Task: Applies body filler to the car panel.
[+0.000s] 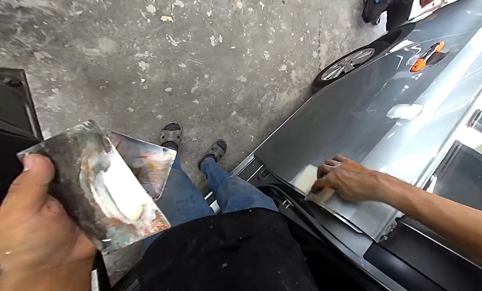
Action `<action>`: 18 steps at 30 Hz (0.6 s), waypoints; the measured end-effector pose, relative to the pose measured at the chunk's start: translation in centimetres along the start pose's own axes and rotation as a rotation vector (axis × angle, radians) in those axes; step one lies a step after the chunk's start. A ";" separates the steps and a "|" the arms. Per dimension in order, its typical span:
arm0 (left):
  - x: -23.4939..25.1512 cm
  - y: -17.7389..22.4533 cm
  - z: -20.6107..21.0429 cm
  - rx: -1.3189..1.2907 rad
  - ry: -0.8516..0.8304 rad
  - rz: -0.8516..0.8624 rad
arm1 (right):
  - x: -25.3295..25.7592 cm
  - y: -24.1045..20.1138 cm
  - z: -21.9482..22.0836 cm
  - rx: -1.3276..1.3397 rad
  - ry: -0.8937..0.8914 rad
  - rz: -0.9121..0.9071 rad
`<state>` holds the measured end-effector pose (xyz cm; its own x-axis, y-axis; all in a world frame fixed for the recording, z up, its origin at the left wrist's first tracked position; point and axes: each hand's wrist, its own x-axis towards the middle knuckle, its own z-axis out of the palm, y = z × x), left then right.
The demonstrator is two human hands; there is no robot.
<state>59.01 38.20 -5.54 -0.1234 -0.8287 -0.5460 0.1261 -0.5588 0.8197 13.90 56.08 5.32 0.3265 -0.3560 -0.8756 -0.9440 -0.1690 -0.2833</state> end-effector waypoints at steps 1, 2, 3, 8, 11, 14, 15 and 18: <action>0.1 -0.2 -0.2 -0.001 -0.002 0.001 | -1.5 -0.2 -0.4 -0.003 -0.009 0.004; 0.1 -0.5 -0.4 -0.007 -0.005 0.004 | -2.9 -0.4 -0.9 -0.001 -0.017 0.005; 0.1 -0.7 -0.7 -0.017 -0.008 0.007 | -4.0 -0.4 -1.4 -0.002 -0.016 -0.002; 0.4 -0.6 -0.3 -0.058 -0.050 0.025 | -2.3 0.8 -4.2 0.042 -0.021 -0.010; 0.5 -0.3 -1.0 -0.049 -0.049 0.016 | 2.3 1.6 -3.3 0.020 -0.065 0.056; 0.5 0.0 -1.9 -0.019 -0.005 0.009 | 5.2 2.5 -1.1 -0.013 -0.087 0.104; 0.6 0.1 -2.2 -0.008 0.009 0.010 | 5.7 2.6 -0.5 -0.013 -0.074 0.105; 0.6 0.1 -2.7 0.001 0.024 0.016 | 5.9 2.2 0.8 -0.015 -0.053 0.122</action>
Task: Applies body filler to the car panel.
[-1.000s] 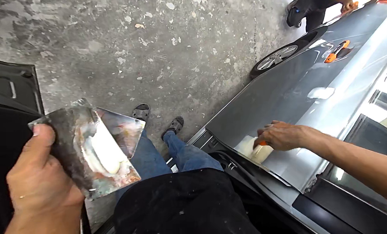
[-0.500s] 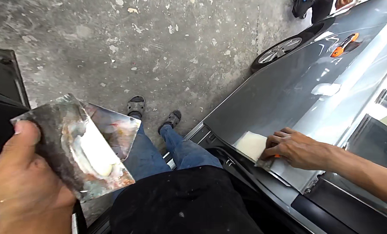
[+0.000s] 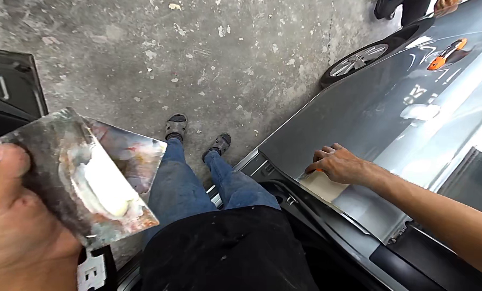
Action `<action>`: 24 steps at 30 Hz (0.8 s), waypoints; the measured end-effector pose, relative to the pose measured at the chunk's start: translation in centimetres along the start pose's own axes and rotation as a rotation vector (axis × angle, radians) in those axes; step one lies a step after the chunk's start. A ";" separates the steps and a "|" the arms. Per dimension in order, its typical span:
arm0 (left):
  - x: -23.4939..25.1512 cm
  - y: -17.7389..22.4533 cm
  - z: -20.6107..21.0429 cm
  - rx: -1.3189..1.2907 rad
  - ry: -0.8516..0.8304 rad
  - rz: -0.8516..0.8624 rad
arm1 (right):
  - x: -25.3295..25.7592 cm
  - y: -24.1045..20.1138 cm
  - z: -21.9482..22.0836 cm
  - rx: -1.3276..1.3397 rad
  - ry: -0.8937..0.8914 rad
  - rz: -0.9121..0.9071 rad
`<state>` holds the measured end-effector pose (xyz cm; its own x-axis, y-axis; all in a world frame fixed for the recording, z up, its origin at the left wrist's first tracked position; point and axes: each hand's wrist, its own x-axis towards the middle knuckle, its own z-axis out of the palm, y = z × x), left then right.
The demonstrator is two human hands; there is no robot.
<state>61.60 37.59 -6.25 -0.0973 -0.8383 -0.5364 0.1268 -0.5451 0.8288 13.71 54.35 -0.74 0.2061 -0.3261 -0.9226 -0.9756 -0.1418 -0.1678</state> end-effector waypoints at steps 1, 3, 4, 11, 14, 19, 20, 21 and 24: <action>0.1 0.1 0.2 -0.013 -0.030 0.004 | -0.1 -0.2 0.2 -0.003 -0.002 0.011; 0.2 0.3 0.7 -0.030 -0.054 0.005 | -0.2 -0.6 0.1 0.002 -0.025 0.032; 0.2 0.4 1.0 -0.034 -0.063 0.008 | -0.6 -0.8 0.1 0.008 -0.015 0.032; -0.2 -0.7 1.6 -0.079 -0.057 -0.031 | -10.8 -2.2 -0.3 -0.012 0.150 -0.035; 0.2 -1.2 2.1 -0.095 -0.092 -0.029 | -11.2 -1.7 -2.5 0.009 0.089 -0.047; 0.2 -0.7 1.6 -0.113 -0.105 -0.020 | -2.0 -1.6 -2.9 0.080 -0.030 -0.001; 0.0 -0.5 1.3 -0.119 -0.097 -0.028 | -0.4 -1.8 -2.5 0.070 -0.084 0.020; -0.2 -0.3 0.9 -0.122 -0.083 -0.032 | 0.7 -2.1 -2.0 0.061 -0.123 0.037; -0.3 -0.1 0.0 -0.101 -0.038 -0.004 | 1.4 -2.6 -1.0 0.033 -0.143 0.064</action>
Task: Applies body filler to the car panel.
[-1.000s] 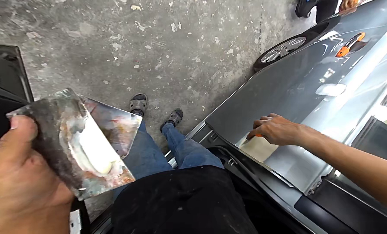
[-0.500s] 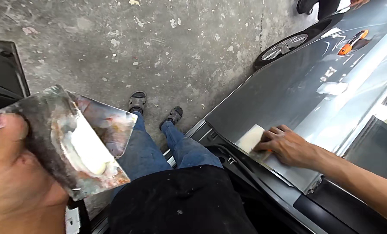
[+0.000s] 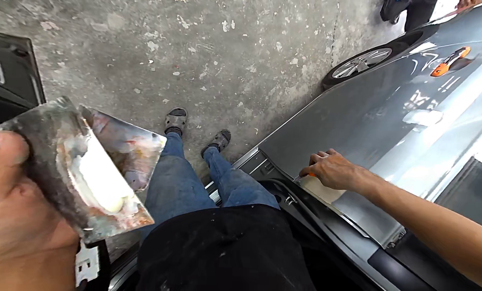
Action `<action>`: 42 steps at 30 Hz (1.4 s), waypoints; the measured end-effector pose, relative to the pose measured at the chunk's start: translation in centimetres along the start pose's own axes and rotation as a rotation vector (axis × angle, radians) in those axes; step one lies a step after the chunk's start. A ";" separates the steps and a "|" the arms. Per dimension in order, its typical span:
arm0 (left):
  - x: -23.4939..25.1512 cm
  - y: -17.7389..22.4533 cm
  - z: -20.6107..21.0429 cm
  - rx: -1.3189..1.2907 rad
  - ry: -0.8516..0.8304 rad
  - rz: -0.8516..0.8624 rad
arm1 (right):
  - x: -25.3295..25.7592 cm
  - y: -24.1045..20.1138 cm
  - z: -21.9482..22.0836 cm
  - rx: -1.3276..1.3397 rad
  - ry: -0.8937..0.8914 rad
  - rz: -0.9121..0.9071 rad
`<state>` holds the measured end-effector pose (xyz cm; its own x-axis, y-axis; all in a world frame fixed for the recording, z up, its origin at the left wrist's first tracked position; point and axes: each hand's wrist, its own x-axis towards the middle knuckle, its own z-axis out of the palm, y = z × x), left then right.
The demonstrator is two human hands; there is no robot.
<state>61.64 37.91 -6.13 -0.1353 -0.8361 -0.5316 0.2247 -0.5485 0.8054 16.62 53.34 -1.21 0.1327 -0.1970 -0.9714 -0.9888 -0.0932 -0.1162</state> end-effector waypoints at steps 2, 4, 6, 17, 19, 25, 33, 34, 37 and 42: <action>0.4 0.0 -0.3 -0.004 -0.024 0.014 | -1.4 0.2 0.4 -0.004 0.031 -0.007; 0.6 0.1 0.0 -0.037 -0.042 0.020 | -4.3 0.9 1.1 -0.018 0.134 -0.040; 0.4 0.1 0.1 -0.052 -0.045 0.025 | -8.1 1.6 1.4 -0.039 0.184 -0.044; 0.4 -1.0 0.4 -0.062 -0.060 -0.002 | -3.7 2.2 -2.1 -0.002 0.113 -0.111; 0.3 -0.5 0.4 -0.017 -0.047 0.004 | -0.7 0.9 -1.4 0.022 0.035 -0.075; 0.0 -0.4 -0.5 -0.028 0.128 -0.037 | -0.9 -0.6 0.8 -0.004 0.094 -0.043; 1.5 -0.7 -0.2 0.026 0.068 -0.013 | -13.1 2.0 2.1 -0.038 0.254 -0.077; 1.7 -0.8 0.0 0.022 0.055 -0.007 | -14.0 2.2 1.7 -0.043 0.250 -0.080; 2.6 -0.8 0.3 0.075 -0.045 0.060 | -13.5 2.9 -0.6 -0.026 0.217 -0.121; 2.6 -0.7 0.0 0.115 -0.081 0.127 | -4.8 2.4 -0.7 -0.013 0.189 -0.113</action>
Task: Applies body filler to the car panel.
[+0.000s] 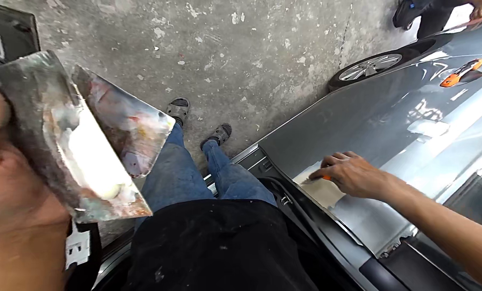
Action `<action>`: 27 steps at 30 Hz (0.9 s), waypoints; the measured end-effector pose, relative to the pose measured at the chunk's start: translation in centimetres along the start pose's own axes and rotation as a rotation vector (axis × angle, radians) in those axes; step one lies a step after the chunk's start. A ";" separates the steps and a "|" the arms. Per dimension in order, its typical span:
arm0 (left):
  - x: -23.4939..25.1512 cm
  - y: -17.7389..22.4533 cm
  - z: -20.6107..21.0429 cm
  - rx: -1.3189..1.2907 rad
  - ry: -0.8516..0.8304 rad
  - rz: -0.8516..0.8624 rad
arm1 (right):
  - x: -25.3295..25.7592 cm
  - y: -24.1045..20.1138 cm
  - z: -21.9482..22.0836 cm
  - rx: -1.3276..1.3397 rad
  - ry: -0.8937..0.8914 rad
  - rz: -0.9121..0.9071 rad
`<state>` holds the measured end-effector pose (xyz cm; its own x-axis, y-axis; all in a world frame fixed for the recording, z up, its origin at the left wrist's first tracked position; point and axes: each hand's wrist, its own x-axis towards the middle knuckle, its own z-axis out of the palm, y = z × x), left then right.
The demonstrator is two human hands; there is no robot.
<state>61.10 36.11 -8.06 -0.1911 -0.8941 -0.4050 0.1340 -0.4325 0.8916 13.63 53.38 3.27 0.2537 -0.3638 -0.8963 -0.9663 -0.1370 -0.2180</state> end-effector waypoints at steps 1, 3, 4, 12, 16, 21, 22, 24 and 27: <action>-0.2 0.1 -0.2 0.021 0.016 -0.010 | 1.6 -0.2 0.6 0.011 -0.045 0.025; -0.7 0.3 -0.7 0.052 0.063 -0.027 | 4.2 -0.8 1.6 0.019 -0.101 0.066; -1.0 0.3 -1.0 0.051 0.079 -0.038 | 4.9 -1.1 2.0 0.013 -0.111 0.079; -1.0 -0.2 -1.0 -0.029 0.039 -0.084 | -2.3 -1.4 2.3 -0.018 0.049 0.009; 0.4 -0.5 -0.6 -0.080 -0.085 0.015 | -9.4 -1.6 1.2 -0.036 0.087 0.029; 1.0 -0.9 0.1 -0.081 -0.096 0.016 | -8.4 -0.7 -1.6 -0.001 0.070 -0.011; 1.2 -0.9 0.2 -0.080 -0.086 0.022 | -6.6 -0.5 -1.7 -0.003 0.081 -0.013; 0.9 -0.7 -0.3 -0.071 -0.080 0.025 | -2.5 -0.6 -0.9 0.003 0.052 -0.004; -0.2 -0.6 -1.7 -0.024 -0.040 0.027 | 3.0 -0.9 0.8 0.000 -0.057 0.029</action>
<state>62.73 36.35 -8.88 -0.2256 -0.9003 -0.3722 0.1623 -0.4115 0.8969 15.22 53.16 0.42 0.2227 -0.3145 -0.9228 -0.9732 -0.1268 -0.1917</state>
